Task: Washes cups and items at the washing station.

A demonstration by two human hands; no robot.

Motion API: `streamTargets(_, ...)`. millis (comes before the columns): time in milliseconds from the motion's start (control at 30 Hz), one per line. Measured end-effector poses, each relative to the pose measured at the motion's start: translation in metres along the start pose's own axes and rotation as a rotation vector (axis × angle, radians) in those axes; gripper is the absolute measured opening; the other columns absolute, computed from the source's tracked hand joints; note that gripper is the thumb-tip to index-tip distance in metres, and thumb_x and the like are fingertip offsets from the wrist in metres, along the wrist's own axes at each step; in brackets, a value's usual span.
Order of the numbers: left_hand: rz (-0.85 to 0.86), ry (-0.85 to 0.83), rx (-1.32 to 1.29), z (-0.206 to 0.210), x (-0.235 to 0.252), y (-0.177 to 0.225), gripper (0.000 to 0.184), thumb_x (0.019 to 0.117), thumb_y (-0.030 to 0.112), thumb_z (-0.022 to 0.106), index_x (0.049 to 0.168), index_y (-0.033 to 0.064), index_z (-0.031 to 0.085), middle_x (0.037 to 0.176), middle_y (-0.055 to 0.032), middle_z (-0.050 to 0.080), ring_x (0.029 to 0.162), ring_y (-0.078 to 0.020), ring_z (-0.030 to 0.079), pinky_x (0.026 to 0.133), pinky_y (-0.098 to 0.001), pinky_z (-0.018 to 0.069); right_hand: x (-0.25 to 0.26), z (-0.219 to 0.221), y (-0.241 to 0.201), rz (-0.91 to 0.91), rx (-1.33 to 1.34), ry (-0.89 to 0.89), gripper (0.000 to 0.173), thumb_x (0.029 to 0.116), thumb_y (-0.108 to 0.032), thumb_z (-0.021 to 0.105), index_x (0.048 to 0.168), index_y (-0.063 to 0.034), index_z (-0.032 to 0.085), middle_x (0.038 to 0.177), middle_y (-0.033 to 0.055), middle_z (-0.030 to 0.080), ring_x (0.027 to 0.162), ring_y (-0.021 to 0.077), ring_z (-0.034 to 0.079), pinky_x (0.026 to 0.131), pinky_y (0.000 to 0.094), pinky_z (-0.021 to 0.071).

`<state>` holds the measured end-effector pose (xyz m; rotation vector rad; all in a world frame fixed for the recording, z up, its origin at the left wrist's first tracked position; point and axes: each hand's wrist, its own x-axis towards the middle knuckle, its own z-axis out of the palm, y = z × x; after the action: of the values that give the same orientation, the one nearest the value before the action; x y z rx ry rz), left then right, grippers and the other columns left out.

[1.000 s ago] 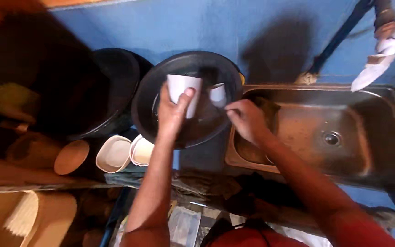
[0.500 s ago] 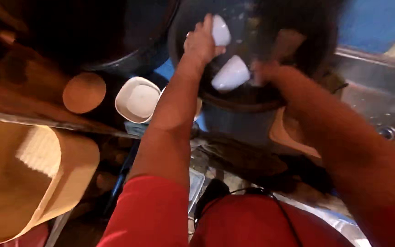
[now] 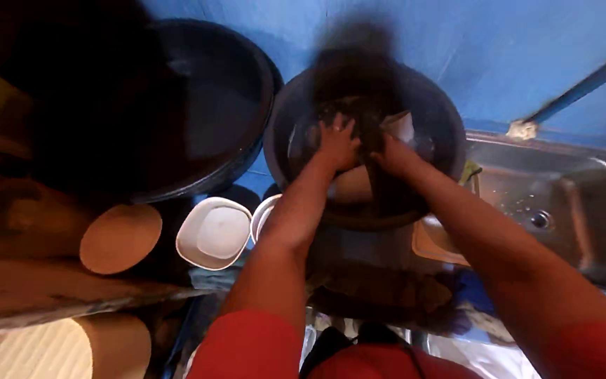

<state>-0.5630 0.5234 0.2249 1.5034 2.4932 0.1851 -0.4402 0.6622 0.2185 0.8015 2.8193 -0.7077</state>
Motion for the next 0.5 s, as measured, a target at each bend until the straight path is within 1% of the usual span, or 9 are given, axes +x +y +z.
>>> streamTargets(67, 0.012, -0.046, -0.043, 0.006, 0.002, 0.004, 0.043, 0.0991, 0.022, 0.065, 0.141, 0.0119, 0.062, 0.171, -0.0142, 0.021, 0.157, -0.0474, 0.007, 0.117, -0.0767, 0.0102, 0.012, 0.002, -0.009, -0.037, 0.047, 0.028, 0.072, 0.1070, -0.034, 0.054, 0.164, -0.0080, 0.019, 0.149, 0.0371, 0.043, 0.127, 0.0540, 0.055, 0.103, 0.0671, 0.0466)
streamTargets(100, -0.003, -0.062, -0.058, 0.009, 0.000, 0.005, 0.048, 0.0995, 0.016, 0.064, 0.146, 0.0087, 0.056, 0.171, -0.0177, 0.017, 0.156, -0.0474, 0.010, 0.120, -0.0702, 0.0192, 0.016, 0.003, -0.016, -0.007, 0.064, 0.014, 0.076, 0.1071, -0.035, 0.054, 0.166, -0.0111, 0.013, 0.156, 0.0375, 0.034, 0.129, 0.0542, 0.054, 0.104, 0.0647, 0.0472)
streamTargets(167, -0.074, -0.072, -0.076, 0.009, -0.008, 0.006, 0.058, 0.1021, 0.008, 0.060, 0.156, 0.0024, 0.037, 0.167, -0.0268, 0.020, 0.153, -0.0479, 0.025, 0.119, -0.0593, 0.0350, 0.023, 0.004, -0.029, 0.089, 0.092, -0.046, 0.086, 0.1036, -0.033, 0.061, 0.167, -0.0204, 0.004, 0.163, 0.0354, 0.021, 0.132, 0.0556, 0.050, 0.103, 0.0655, 0.0463)
streamTargets(200, -0.125, -0.069, -0.096, 0.005, -0.012, 0.010, 0.060, 0.1012, 0.005, 0.060, 0.156, 0.0004, 0.036, 0.162, -0.0279, 0.030, 0.148, -0.0467, 0.035, 0.116, -0.0580, 0.0391, 0.026, 0.002, -0.033, 0.123, 0.082, -0.077, 0.097, 0.0983, -0.024, 0.067, 0.167, -0.0236, -0.001, 0.164, 0.0341, 0.017, 0.133, 0.0560, 0.048, 0.103, 0.0669, 0.0458)
streamTargets(267, -0.235, -0.101, -0.097, -0.008, -0.020, 0.022, 0.051, 0.1008, 0.006, 0.060, 0.148, -0.0032, 0.045, 0.149, -0.0276, 0.050, 0.135, -0.0457, 0.052, 0.108, -0.0615, 0.0450, 0.031, 0.002, -0.036, 0.154, 0.035, -0.080, 0.114, 0.0881, -0.017, 0.078, 0.166, -0.0217, -0.004, 0.161, 0.0349, 0.025, 0.134, 0.0555, 0.047, 0.101, 0.0695, 0.0442)
streamTargets(300, -0.278, -0.129, -0.072, -0.007, -0.020, 0.025, 0.048, 0.1009, 0.011, 0.062, 0.144, -0.0045, 0.049, 0.144, -0.0277, 0.054, 0.130, -0.0464, 0.056, 0.104, -0.0634, 0.0473, 0.032, 0.003, -0.038, 0.172, 0.026, -0.063, 0.114, 0.0863, -0.017, 0.080, 0.166, -0.0179, -0.002, 0.157, 0.0356, 0.032, 0.132, 0.0547, 0.049, 0.100, 0.0687, 0.0451)
streamTargets(367, -0.364, -0.163, -0.042, -0.002, -0.015, 0.025, 0.044, 0.0997, 0.010, 0.062, 0.139, -0.0066, 0.052, 0.141, -0.0288, 0.055, 0.125, -0.0488, 0.058, 0.100, -0.0655, 0.0491, 0.037, 0.005, -0.040, 0.212, 0.040, -0.003, 0.100, 0.0915, -0.018, 0.073, 0.165, -0.0100, 0.005, 0.148, 0.0349, 0.044, 0.128, 0.0514, 0.055, 0.100, 0.0639, 0.0490)
streamTargets(433, -0.472, -0.153, -0.145, -0.009, -0.010, 0.024, 0.041, 0.1005, 0.012, 0.060, 0.137, -0.0065, 0.055, 0.137, -0.0311, 0.058, 0.125, -0.0493, 0.058, 0.101, -0.0662, 0.0478, 0.040, 0.004, -0.039, 0.224, 0.104, 0.044, 0.086, 0.0963, -0.021, 0.068, 0.162, -0.0050, 0.014, 0.144, 0.0329, 0.050, 0.126, 0.0489, 0.057, 0.099, 0.0627, 0.0497)
streamTargets(500, -0.617, -0.132, -0.392, -0.017, -0.011, 0.018, 0.039, 0.1071, 0.018, 0.050, 0.137, -0.0071, 0.056, 0.133, -0.0300, 0.060, 0.121, -0.0409, 0.061, 0.102, -0.0574, 0.0486, 0.039, 0.001, -0.034, 0.219, 0.184, 0.015, 0.082, 0.0971, -0.028, 0.068, 0.158, 0.0006, 0.022, 0.143, 0.0306, 0.052, 0.128, 0.0456, 0.058, 0.101, 0.0612, 0.0491)
